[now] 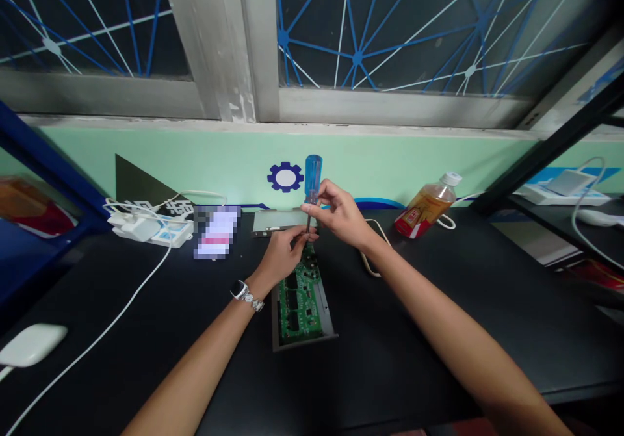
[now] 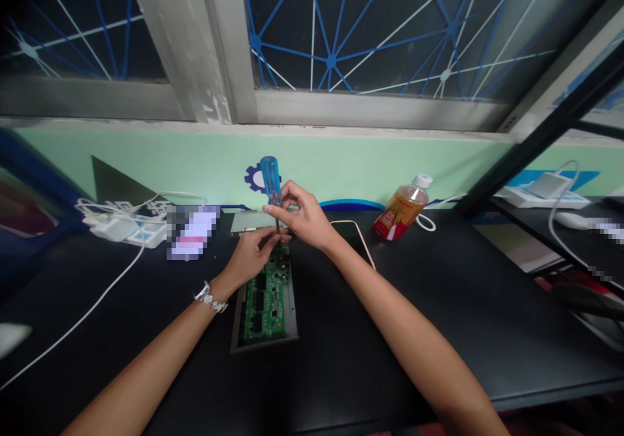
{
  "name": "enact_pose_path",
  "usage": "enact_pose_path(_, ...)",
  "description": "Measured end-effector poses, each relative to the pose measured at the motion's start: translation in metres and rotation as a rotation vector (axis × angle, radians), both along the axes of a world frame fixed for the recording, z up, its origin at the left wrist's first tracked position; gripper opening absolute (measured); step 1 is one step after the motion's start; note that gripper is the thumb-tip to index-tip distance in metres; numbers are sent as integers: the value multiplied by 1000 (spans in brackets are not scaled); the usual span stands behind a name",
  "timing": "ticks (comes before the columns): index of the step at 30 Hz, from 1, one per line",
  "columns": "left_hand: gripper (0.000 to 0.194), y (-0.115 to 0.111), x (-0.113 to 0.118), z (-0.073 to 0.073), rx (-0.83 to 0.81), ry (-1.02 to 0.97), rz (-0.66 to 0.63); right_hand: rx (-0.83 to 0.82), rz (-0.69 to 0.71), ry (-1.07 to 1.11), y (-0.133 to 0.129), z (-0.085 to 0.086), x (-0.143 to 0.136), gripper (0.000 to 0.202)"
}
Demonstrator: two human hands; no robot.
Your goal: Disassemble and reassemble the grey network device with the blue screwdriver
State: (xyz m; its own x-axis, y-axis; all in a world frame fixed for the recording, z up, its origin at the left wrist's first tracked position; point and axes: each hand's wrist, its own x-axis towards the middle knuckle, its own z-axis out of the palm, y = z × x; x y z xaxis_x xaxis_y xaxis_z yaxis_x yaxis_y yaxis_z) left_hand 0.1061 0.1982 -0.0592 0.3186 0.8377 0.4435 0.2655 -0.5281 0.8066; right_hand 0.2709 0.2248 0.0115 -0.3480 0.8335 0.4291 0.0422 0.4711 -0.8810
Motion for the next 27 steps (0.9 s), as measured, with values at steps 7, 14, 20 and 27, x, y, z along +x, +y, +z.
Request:
enact_pose_path(7, 25, -3, 2, 1, 25, 29, 29, 101, -83, 26, 3, -2, 0, 42)
enact_pose_path(14, 25, -3, 2, -3, 60, 72, 72, 109, -106, 34, 2, -3, -4, 40)
enact_pose_path(20, 23, -7, 5, 0, 173, 205, 171, 85, -190, -36, 0, -1, -4, 38)
enact_pose_path(27, 30, -34, -7, 25, 254, 378, 310, 166, -285, -143, -4, 1, 5, 38)
